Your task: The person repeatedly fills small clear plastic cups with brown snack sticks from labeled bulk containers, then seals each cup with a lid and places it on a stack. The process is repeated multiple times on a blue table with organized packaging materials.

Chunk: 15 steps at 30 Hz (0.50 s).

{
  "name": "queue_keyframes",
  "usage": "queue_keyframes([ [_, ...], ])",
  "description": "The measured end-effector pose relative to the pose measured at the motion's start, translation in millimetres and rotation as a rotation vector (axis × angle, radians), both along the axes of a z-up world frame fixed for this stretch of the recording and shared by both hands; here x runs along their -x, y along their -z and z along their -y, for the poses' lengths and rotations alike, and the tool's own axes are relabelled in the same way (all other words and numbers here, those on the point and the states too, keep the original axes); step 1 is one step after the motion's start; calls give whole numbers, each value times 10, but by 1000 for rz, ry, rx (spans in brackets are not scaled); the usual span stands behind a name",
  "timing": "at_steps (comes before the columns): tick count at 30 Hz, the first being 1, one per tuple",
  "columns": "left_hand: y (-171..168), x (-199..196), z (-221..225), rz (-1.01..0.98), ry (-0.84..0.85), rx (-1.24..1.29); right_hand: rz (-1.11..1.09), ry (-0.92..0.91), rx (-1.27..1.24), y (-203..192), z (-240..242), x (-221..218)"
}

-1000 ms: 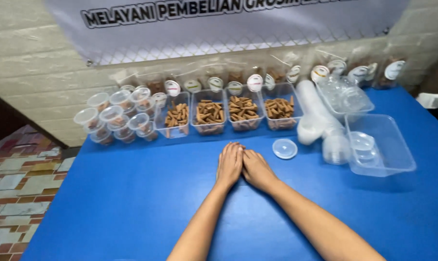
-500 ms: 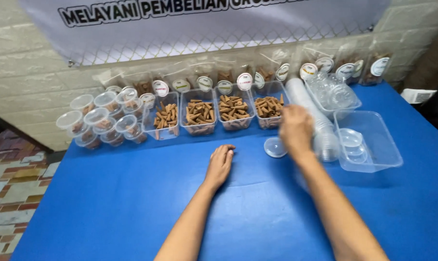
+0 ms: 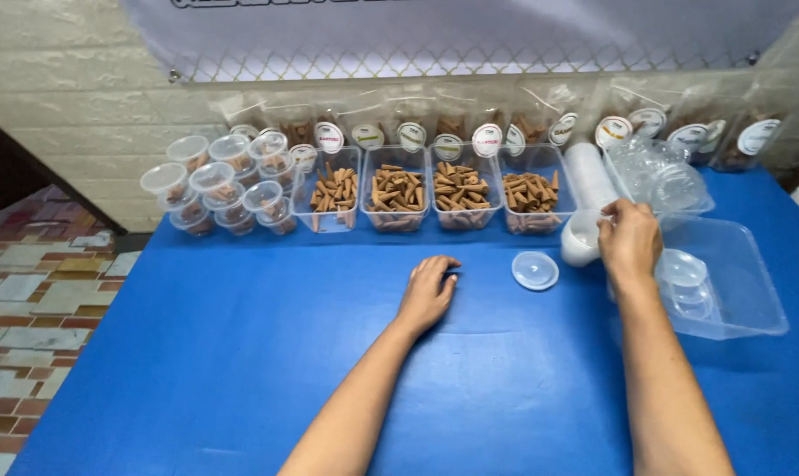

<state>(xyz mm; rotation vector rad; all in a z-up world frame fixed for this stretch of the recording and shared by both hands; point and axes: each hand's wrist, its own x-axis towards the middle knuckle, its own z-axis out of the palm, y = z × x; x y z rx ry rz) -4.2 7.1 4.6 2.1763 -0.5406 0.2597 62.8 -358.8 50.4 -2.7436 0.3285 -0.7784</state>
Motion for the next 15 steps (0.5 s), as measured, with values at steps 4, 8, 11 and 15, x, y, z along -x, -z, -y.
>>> queue_keyframes([
  [4,14,-6,17,4,-5,-1,2,-13,25,25,86,-33],
  [8,70,-25,36,81,-19,20,57,-26,-20,-159,56,88],
  [11,39,-12,31,89,-22,66,104,-60,-26,-391,-50,218],
  [15,-114,92,23,109,5,185,352,-382,-100,-817,-520,488],
])
